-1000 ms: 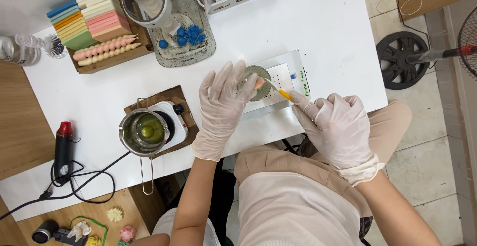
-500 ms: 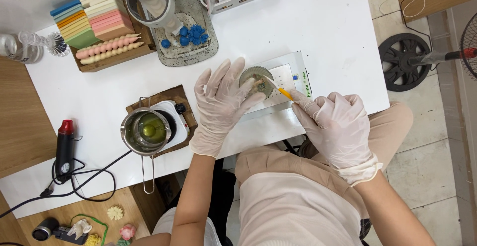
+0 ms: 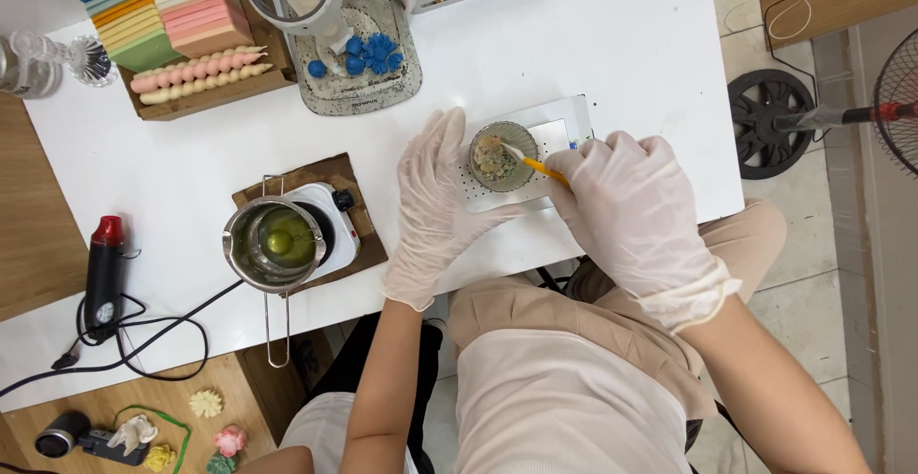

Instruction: Preparing a glass candle container by adding decorative blue and yellow elements and stirring them.

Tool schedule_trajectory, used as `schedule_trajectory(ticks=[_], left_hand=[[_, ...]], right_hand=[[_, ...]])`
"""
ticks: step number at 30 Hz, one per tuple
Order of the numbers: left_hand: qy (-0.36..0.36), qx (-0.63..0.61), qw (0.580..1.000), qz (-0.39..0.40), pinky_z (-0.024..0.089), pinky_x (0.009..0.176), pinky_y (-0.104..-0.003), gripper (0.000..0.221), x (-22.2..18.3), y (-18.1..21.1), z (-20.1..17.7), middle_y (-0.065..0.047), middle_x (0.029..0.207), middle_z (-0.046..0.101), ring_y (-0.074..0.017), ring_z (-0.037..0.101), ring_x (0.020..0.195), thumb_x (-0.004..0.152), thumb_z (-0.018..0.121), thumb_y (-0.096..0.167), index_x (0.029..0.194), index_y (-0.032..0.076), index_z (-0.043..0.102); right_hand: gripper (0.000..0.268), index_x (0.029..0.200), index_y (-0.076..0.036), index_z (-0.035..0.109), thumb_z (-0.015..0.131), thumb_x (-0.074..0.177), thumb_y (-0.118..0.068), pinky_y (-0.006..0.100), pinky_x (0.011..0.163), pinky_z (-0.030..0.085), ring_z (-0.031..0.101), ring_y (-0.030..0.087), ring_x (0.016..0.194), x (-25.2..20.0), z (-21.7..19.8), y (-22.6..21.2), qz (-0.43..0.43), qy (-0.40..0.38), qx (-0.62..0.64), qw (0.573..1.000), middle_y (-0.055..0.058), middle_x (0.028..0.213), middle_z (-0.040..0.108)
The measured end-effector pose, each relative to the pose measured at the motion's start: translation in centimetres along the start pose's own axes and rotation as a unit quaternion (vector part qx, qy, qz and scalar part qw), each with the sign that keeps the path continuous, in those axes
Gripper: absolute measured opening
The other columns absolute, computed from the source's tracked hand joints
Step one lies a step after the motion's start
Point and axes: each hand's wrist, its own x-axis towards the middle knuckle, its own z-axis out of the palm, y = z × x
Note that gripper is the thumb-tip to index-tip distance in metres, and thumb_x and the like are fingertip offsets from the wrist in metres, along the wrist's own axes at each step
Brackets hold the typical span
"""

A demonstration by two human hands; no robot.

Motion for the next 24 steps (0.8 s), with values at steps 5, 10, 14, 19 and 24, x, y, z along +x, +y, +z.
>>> schedule_trajectory(ticks=[5,10,14,19,24], left_hand=[[0.017,-0.192,0.976,-0.102,0.044,0.114,-0.04,0.141,-1.0,-1.4,4.7,-0.017,0.153,0.05,-0.0287,0.055,0.135,0.063,0.099,0.045,0.164,0.011,0.007],[0.016,-0.302,0.942,-0.145,0.052,0.113,-0.036,0.122,-1.1,-0.5,6.0,-0.014,0.148,0.055,-0.0259,0.06,0.132,0.069,0.098,0.021,0.162,0.011,0.02],[0.022,-0.285,0.95,-0.123,0.05,0.114,-0.038,0.101,-0.9,-0.2,5.3,-0.015,0.144,0.054,-0.0285,0.057,0.134,0.071,0.095,0.012,0.153,0.009,0.037],[0.023,-0.28,0.952,-0.12,0.05,0.114,-0.037,0.093,-1.0,-0.5,5.7,-0.014,0.144,0.053,-0.0282,0.056,0.134,0.076,0.093,0.015,0.151,0.008,0.039],[0.025,-0.274,0.954,-0.116,0.05,0.114,-0.037,0.091,-1.0,-0.5,5.8,-0.014,0.145,0.053,-0.0283,0.056,0.135,0.077,0.093,0.016,0.151,0.009,0.04]], right_hand=[[0.015,0.077,-0.015,0.066,0.069,0.09,-0.021,0.035,0.066,0.045,0.061,0.021,0.072,2.4,2.0,-0.6,-0.042,-0.045,-0.091,0.994,0.002,0.07,0.061],[0.006,0.079,-0.016,0.066,0.07,0.084,-0.017,0.032,0.072,0.046,0.062,0.018,0.075,3.5,4.9,-0.7,-0.087,-0.052,-0.171,0.98,0.002,0.072,0.062],[0.02,0.073,-0.013,0.07,0.071,0.083,-0.03,0.04,0.073,0.049,0.065,0.027,0.076,4.4,3.6,-0.8,-0.123,-0.079,-0.011,0.989,0.008,0.067,0.064],[0.02,0.087,-0.013,0.077,0.07,0.089,-0.032,0.041,0.074,0.047,0.064,0.028,0.073,3.8,3.5,0.8,-0.099,-0.104,0.098,0.985,0.009,0.069,0.065],[0.023,0.091,-0.014,0.078,0.07,0.093,-0.035,0.041,0.074,0.046,0.063,0.027,0.069,4.3,1.6,0.7,-0.086,-0.073,0.077,0.991,0.008,0.067,0.064]])
